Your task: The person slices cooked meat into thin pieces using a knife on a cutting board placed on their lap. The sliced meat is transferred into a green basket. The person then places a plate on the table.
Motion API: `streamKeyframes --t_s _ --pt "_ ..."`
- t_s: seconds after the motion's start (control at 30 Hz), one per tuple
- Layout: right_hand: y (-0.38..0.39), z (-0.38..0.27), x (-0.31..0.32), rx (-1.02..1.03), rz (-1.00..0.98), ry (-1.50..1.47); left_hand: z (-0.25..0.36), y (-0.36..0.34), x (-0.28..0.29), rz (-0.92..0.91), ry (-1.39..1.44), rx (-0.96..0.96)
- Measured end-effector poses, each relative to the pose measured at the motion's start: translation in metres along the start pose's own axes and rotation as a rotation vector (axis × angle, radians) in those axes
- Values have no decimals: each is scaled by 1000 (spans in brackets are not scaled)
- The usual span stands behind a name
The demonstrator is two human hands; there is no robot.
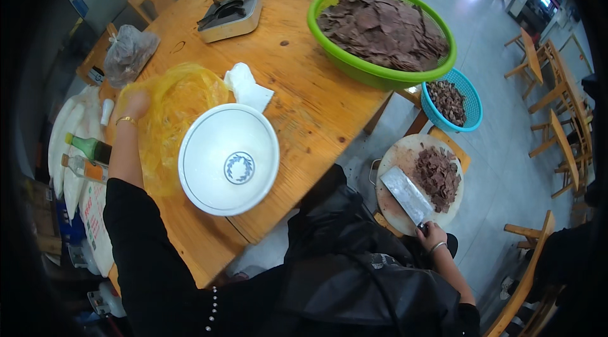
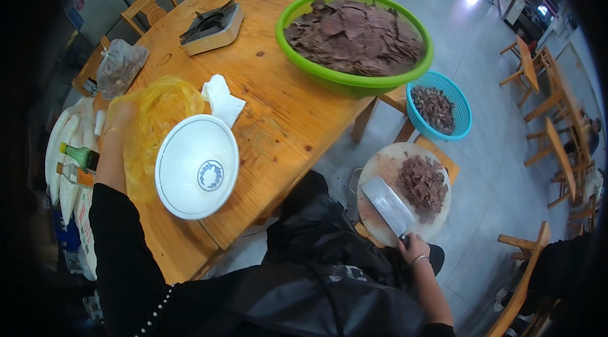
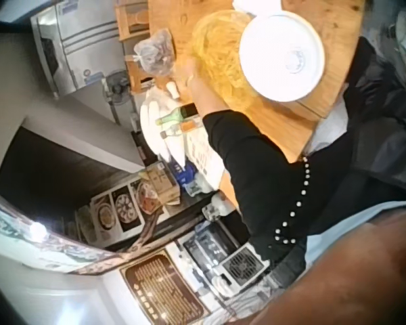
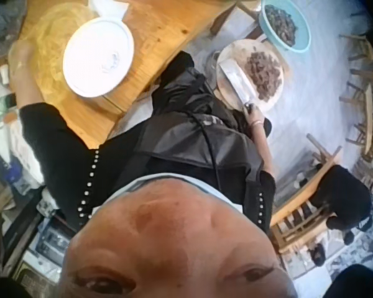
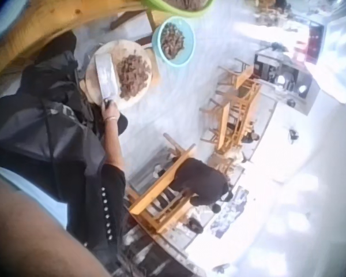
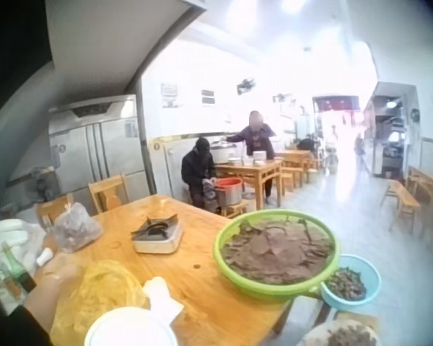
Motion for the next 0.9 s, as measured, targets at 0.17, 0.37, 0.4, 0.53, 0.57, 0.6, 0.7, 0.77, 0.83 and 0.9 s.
streamKeyframes --t_s 0.17,0.37,0.4,0.53,0.57,0.6,0.7,0.77,0.83,0.9 --pt "-18 11 -6 103 -113 -173 -15 21 -12 -132 147 -8" --pt "-138 -60 171 509 352 -690 3 35 3 -456 154 107" --pt "-165 -55 189 423 345 -816 7 36 -4 -496 154 120" --pt "-233 -89 280 106 208 -1156 74 48 -24 -607 264 -28" --pt "-245 -104 291 45 178 -1182 70 46 -26 -622 281 -5" --pt "-258 -108 281 -81 73 -1230 59 40 -29 -636 296 18" --pt "-254 -150 284 -289 -116 -1213 -10 2 -45 -791 675 335" --pt "-252 -149 284 -271 -181 -1094 -30 -65 -7 -552 327 229" --pt "-250 -161 269 -405 -242 -1179 -106 -109 -12 -105 302 329" --pt "-253 -149 263 -528 -138 -973 -147 -133 -12 189 284 411"
Point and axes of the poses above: each hand's wrist, its own y-axis away from the middle knuckle, its own x-axis out of the back of the hand, z = x × y, the point moved 9 cm from there along -y, towards the middle knuckle, and after that the axes turned 8 degrees about z, right-handed, at the moved point
